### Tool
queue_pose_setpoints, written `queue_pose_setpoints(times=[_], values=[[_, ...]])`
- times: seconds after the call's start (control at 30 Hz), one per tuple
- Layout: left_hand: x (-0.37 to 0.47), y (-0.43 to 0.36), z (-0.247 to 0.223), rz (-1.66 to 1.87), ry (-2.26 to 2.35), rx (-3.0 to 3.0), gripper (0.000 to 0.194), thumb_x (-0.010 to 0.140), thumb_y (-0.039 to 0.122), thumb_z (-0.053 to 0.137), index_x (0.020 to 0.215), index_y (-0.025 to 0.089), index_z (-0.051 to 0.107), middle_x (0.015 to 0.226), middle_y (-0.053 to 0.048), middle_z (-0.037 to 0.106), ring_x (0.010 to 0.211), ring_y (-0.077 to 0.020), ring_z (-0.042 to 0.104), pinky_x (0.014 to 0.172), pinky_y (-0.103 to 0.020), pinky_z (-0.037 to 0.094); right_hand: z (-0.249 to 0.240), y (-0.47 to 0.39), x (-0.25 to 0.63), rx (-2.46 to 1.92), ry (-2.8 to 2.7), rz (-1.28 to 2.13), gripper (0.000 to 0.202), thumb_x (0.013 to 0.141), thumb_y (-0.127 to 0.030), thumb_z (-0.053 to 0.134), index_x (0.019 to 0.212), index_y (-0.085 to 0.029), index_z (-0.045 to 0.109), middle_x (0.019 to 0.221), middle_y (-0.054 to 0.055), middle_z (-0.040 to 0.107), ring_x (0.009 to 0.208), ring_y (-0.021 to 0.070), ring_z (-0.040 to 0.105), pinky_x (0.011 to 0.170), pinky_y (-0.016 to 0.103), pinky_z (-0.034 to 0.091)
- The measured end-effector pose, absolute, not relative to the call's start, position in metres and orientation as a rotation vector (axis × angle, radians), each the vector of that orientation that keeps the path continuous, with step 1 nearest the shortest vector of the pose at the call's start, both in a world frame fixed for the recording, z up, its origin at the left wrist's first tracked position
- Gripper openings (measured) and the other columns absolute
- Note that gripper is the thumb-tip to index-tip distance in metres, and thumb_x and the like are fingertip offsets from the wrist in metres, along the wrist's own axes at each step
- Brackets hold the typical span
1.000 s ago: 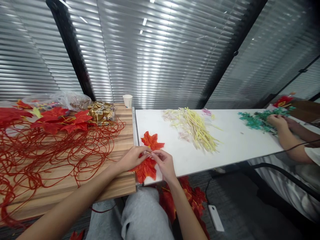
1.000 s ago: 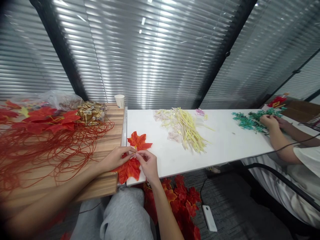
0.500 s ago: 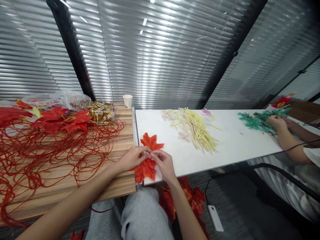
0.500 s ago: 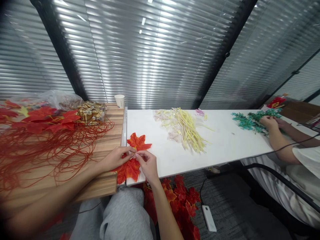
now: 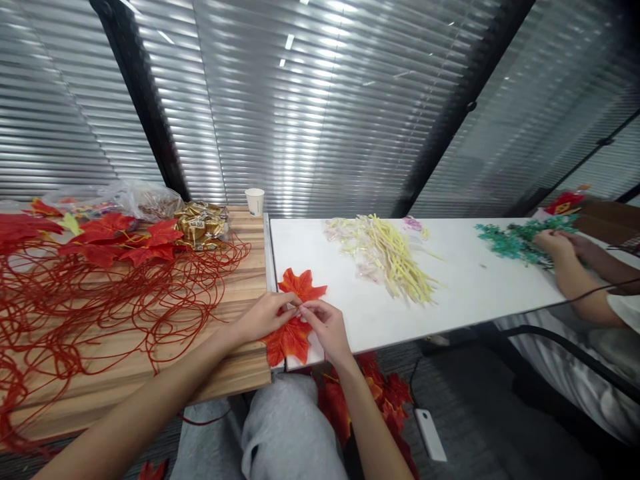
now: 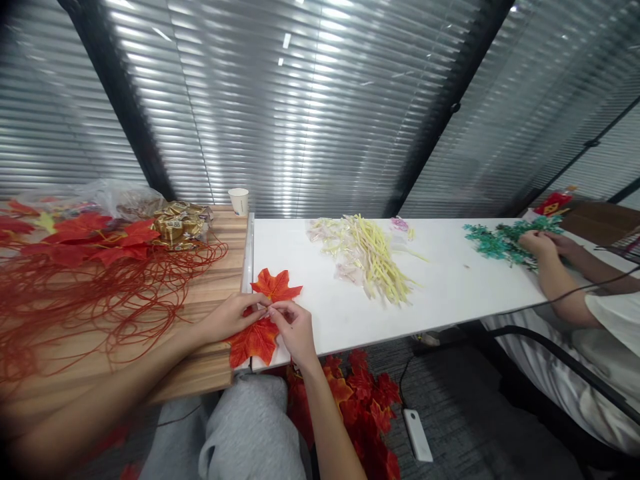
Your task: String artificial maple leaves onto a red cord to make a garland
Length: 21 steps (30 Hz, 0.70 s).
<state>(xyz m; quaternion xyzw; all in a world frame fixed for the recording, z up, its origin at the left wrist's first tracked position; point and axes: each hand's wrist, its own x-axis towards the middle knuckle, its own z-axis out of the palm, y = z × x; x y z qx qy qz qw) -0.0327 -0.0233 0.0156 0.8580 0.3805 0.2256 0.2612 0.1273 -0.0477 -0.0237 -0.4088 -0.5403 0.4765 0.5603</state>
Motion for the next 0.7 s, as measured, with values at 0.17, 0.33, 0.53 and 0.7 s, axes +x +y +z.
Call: queue_pose_setpoints(times=[0.17,0.33,0.53,0.7], values=[[-0.0332,-0.0229,0.0152,0.582,1.01,2.346,0.018,0.084,0.021,0.043,0.095,0.017,0.058,0.077,-0.001,0.062,0.068,-0.0112,0.055,0.064,-0.02,0.039,-0.023,-0.0479,0.1273,-0.973,-1.289,1.128,0.014,0.074,-0.028,0.06,0.08,-0.016,0.065,0.075,0.004,0.065,0.069,0.015,0.058,0.066,0.027,0.046],[-0.0328,-0.024,0.0161,0.557,1.018,2.368,0.017,0.084,0.021,0.043,0.093,0.017,0.058,0.077,-0.001,0.062,0.069,-0.0116,0.055,0.064,-0.02,0.039,-0.0222,-0.0484,0.1268,-0.973,-1.299,1.131,0.016,0.074,-0.03,0.06,0.079,-0.016,0.065,0.073,0.004,0.064,0.066,0.0147,0.057,0.064,0.027,0.046],[-0.033,-0.0235,0.0133,0.556,1.012,2.39,0.017,0.084,0.022,0.042,0.091,0.017,0.058,0.077,-0.002,0.062,0.069,-0.0121,0.054,0.065,-0.021,0.039,-0.0224,-0.0488,0.1261,-0.961,-1.288,1.149,0.015,0.074,-0.03,0.06,0.079,-0.016,0.065,0.073,0.003,0.064,0.067,0.0146,0.057,0.064,0.027,0.046],[-0.0334,-0.0228,0.0125,0.548,1.009,2.406,0.018,0.084,0.021,0.042,0.091,0.017,0.057,0.078,-0.002,0.061,0.07,-0.0126,0.055,0.066,-0.022,0.04,-0.0238,-0.0486,0.1263,-0.963,-1.289,1.154,0.015,0.074,-0.029,0.06,0.079,-0.016,0.065,0.073,0.003,0.065,0.067,0.0145,0.058,0.064,0.027,0.046]])
